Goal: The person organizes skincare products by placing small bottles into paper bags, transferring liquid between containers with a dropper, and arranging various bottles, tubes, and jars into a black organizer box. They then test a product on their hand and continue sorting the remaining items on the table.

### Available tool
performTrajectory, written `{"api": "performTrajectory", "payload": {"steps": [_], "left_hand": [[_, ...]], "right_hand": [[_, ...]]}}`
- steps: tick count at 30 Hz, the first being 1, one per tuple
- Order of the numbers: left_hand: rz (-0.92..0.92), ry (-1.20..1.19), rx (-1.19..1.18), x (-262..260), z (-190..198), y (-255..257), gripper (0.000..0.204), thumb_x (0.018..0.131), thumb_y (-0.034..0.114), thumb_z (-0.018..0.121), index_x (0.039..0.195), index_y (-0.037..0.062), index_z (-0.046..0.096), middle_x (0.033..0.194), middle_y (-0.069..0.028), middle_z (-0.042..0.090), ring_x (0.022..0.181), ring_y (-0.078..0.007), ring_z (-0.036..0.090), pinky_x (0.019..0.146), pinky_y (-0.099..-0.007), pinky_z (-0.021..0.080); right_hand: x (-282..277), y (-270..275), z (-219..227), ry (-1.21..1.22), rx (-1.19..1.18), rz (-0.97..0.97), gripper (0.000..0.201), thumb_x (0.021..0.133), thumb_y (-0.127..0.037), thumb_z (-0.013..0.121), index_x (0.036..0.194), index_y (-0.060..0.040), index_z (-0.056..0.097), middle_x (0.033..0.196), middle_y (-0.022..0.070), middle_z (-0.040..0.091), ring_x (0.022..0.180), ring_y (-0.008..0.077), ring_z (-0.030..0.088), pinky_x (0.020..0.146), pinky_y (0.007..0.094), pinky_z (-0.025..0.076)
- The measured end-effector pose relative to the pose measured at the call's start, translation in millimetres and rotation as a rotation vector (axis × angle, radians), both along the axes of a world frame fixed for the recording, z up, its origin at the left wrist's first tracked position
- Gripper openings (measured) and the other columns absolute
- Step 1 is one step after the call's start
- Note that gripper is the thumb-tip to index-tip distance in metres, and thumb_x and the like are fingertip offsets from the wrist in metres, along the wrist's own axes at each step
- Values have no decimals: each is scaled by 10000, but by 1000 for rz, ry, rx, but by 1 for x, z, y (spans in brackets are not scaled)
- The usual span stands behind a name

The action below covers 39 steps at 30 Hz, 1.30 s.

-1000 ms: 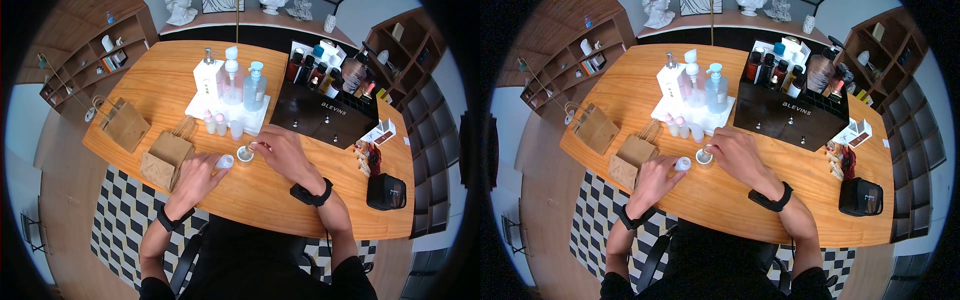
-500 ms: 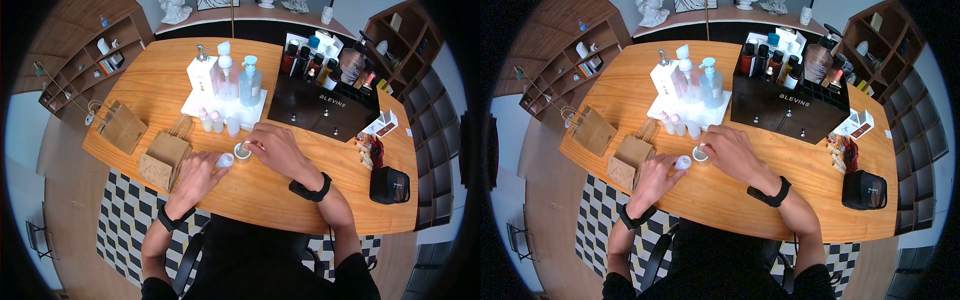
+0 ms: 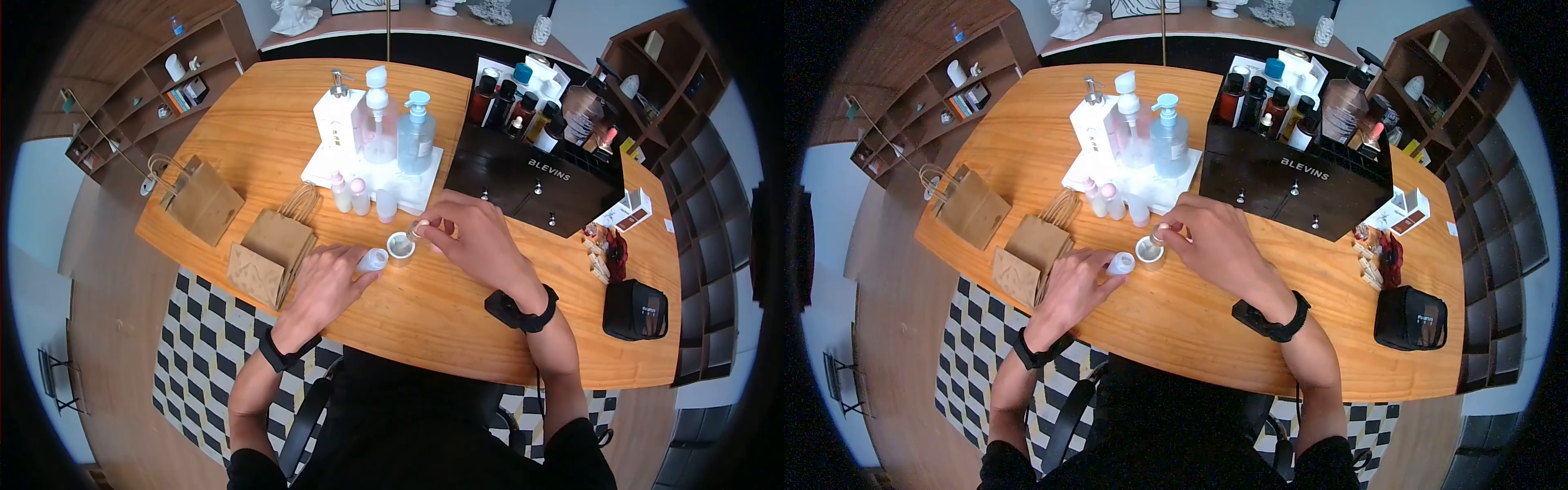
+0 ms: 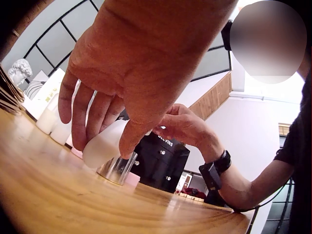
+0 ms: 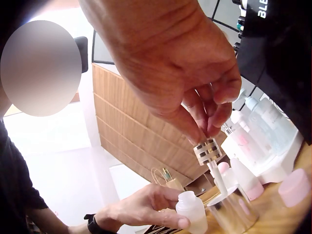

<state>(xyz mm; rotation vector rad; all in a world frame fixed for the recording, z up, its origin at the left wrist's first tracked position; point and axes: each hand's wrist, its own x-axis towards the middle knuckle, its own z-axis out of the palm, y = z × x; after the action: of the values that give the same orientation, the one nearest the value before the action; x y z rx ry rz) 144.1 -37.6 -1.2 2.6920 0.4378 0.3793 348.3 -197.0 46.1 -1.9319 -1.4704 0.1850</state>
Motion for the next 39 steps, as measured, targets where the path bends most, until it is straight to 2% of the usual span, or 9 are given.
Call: {"api": "performTrajectory", "payload": {"steps": [8,13,18,23,31,39], "left_hand": [[6,29,4,1,-4,1,357,878,254,837,1103,-14,768,938,-200,767,875,-379,735,789,-466,591],[2,21,-19,0,-6,3,351,886,261,834,1110,-2,770,921,-191,775,863,-376,742,785,-466,592],[7,29,-35,2,-4,2,352,891,266,832,1116,2,771,923,-190,780,859,-370,749,781,-466,592],[9,35,-19,4,-4,0,345,894,272,830,1110,9,771,913,-194,773,848,-379,743,770,-471,587],[-21,-16,-35,2,-3,-4,360,886,292,840,1088,4,765,918,-193,756,832,-387,725,760,-475,571],[-22,-38,-42,-1,-3,-3,358,879,275,850,1091,-1,766,911,-192,753,831,-378,722,753,-467,573]], "right_hand": [[4,-1,1,11,-9,-18,136,940,-169,762,955,-41,806,893,107,730,740,295,698,668,408,530],[-1,-6,14,37,90,-4,119,927,-149,788,963,-35,797,857,101,711,683,243,670,617,377,515],[-11,-12,26,46,137,33,100,926,-127,792,976,-41,797,854,97,709,674,232,663,604,353,508],[-17,-11,17,52,200,85,106,928,-122,792,989,-35,791,857,94,705,686,230,674,608,347,512],[-22,-5,6,10,145,123,102,941,-108,764,987,-18,771,899,111,710,756,304,706,673,399,537],[-24,-4,2,-24,178,150,85,938,-95,759,971,-16,763,899,117,715,780,331,707,679,414,538]]}}
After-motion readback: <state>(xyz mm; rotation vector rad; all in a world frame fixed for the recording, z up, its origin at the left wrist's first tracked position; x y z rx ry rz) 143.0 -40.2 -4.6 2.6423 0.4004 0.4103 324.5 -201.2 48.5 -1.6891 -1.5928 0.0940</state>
